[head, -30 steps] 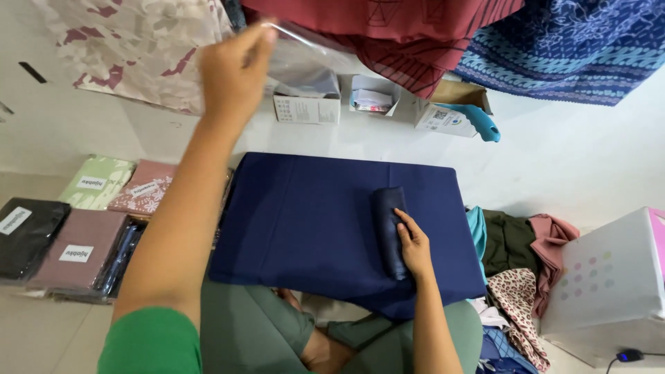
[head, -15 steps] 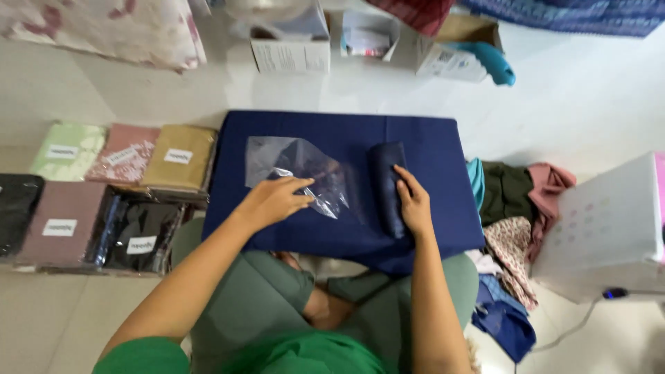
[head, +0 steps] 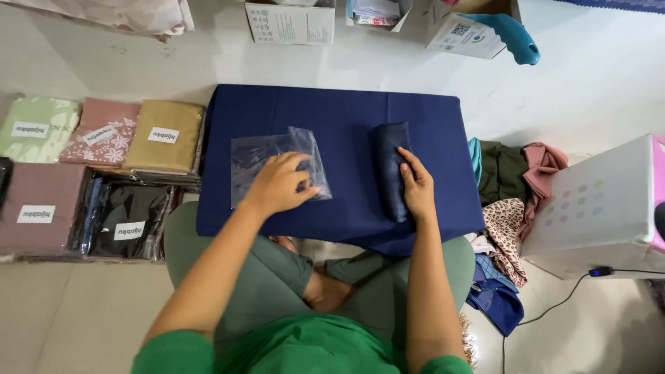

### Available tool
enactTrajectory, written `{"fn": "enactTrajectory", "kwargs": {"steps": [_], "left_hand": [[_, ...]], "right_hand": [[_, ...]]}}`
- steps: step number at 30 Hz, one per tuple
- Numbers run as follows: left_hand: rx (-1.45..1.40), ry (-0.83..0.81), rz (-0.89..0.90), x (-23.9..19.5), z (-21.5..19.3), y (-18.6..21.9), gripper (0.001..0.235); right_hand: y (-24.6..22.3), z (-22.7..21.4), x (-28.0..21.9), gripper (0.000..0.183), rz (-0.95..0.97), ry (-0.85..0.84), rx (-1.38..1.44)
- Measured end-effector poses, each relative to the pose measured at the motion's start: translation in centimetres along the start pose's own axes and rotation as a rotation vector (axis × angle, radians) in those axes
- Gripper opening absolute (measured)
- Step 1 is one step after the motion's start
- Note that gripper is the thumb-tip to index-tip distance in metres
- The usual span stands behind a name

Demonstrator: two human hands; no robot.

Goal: The person uses a lint roller on a dark blue garment laid on their lap, then folds the garment into a compact rectangle. They place the folded garment into a clear plastic bag, seal it, and affix a label to the package.

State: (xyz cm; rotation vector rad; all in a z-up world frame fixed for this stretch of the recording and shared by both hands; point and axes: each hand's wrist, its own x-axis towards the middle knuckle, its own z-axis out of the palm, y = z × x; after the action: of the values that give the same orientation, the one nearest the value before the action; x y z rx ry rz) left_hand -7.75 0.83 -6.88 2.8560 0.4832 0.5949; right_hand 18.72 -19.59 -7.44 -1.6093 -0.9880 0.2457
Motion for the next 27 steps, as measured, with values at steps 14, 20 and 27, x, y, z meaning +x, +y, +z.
{"fn": "enactTrajectory", "kwargs": {"steps": [14,20,27], "left_hand": [[-0.205,-0.024,-0.013,3.3,4.2,4.1,0.037],[-0.217,-0.061,-0.023,2.7,3.1,3.6,0.041],[-0.109,0.068,-0.007,3.5,6.4,2.0,0.016]], "right_hand": [[-0.1,-0.2,0.1,0.035,-0.037,-0.011,-0.059],[-0.8,-1.5,-0.2,0.037,-0.106,-0.056,-0.103],[-4.1,-2.2,-2.0,0.031,-0.291,-0.347,-0.310]]}}
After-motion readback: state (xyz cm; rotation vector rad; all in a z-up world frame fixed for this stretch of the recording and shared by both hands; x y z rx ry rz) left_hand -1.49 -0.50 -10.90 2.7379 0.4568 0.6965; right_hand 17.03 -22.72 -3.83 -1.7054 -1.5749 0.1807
